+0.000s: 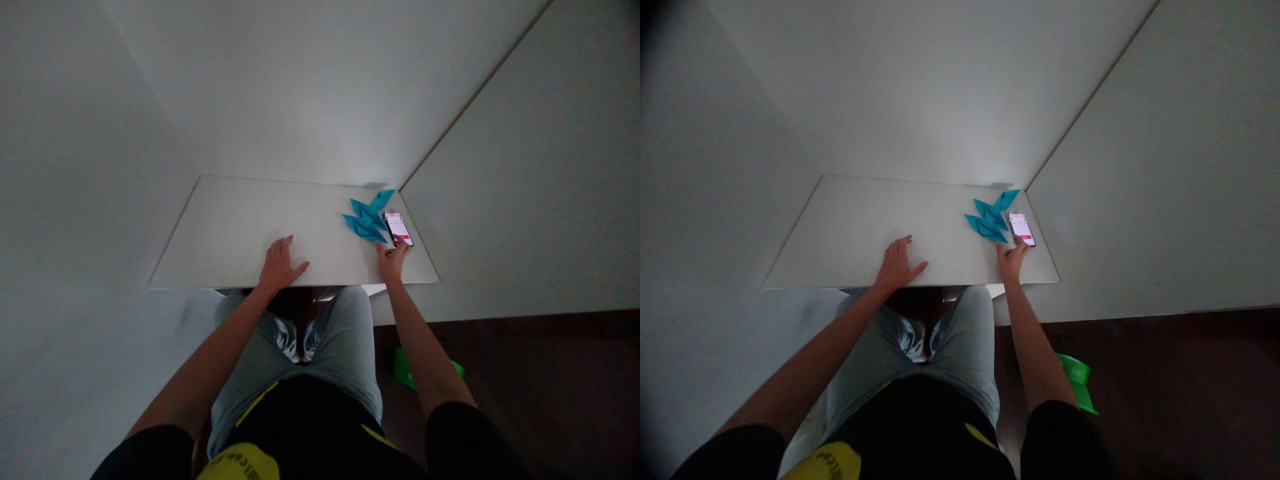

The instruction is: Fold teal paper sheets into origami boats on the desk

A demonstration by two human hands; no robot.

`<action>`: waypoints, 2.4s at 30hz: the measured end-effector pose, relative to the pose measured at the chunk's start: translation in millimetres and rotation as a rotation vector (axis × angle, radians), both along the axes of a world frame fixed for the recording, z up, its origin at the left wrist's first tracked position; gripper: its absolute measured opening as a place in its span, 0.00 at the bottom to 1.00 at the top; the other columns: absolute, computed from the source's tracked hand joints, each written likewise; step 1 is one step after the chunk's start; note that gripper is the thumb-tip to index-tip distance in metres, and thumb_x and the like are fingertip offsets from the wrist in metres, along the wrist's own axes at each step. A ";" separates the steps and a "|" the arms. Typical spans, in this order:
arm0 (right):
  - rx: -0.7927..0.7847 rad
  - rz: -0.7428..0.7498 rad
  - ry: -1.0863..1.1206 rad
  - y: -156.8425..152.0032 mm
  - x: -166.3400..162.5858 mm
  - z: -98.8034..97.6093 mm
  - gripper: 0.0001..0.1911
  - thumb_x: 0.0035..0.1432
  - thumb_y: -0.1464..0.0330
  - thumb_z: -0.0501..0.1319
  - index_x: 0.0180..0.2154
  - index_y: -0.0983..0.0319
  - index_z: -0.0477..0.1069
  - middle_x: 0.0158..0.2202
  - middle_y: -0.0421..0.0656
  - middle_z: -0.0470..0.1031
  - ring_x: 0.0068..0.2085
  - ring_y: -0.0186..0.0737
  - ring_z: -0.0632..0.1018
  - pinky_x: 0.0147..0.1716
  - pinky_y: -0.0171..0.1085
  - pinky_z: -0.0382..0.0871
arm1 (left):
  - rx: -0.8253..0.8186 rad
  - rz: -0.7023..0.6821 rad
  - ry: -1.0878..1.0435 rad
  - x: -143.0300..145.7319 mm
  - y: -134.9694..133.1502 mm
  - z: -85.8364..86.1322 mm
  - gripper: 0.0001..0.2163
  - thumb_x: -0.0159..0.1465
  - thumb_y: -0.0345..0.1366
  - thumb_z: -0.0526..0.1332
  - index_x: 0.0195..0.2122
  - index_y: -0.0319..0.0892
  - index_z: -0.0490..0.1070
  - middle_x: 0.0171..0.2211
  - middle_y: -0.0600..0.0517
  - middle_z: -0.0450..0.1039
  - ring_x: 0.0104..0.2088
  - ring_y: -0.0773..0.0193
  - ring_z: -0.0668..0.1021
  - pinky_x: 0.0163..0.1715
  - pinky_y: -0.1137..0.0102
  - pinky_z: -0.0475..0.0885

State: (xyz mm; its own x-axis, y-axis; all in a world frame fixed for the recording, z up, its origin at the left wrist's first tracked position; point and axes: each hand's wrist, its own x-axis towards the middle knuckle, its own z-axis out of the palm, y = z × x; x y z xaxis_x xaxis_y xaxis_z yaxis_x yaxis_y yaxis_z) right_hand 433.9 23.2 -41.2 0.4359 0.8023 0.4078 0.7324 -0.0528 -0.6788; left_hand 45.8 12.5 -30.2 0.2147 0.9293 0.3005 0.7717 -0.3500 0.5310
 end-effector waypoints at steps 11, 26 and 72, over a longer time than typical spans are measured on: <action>-0.094 -0.094 0.173 15.7 -16.5 17.2 0.29 0.65 0.54 0.60 0.59 0.65 0.75 0.46 0.52 0.80 0.35 0.42 0.74 0.43 0.44 0.72 | -0.024 -0.047 0.093 4.3 32.7 1.6 0.44 0.68 0.61 0.65 0.75 0.37 0.54 0.71 0.30 0.63 0.72 0.35 0.66 0.72 0.42 0.60; 0.144 0.446 0.580 107.9 -133.3 13.6 0.13 0.65 0.57 0.60 0.46 0.57 0.75 0.29 0.35 0.73 0.23 0.33 0.69 0.25 0.35 0.65 | -0.007 -0.130 -0.388 5.5 128.1 -8.6 0.33 0.73 0.60 0.58 0.69 0.40 0.63 0.64 0.34 0.70 0.63 0.46 0.75 0.63 0.49 0.72; 0.219 0.690 0.252 179.3 -169.4 14.9 0.07 0.65 0.63 0.69 0.42 0.56 0.76 0.40 0.41 0.68 0.38 0.40 0.71 0.39 0.41 0.70 | -0.193 -0.132 -0.654 10.2 190.3 6.3 0.20 0.76 0.46 0.56 0.61 0.44 0.79 0.41 0.49 0.84 0.35 0.61 0.82 0.36 0.67 0.80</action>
State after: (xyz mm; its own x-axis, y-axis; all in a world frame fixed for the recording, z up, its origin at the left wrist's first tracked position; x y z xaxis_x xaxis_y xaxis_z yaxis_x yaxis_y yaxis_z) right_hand 264.5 202.5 -26.3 -0.0334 0.8385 0.5439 0.3724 0.5155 -0.7718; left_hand 56.0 202.8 -23.8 0.1604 0.9578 0.2383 0.2295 -0.2710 0.9348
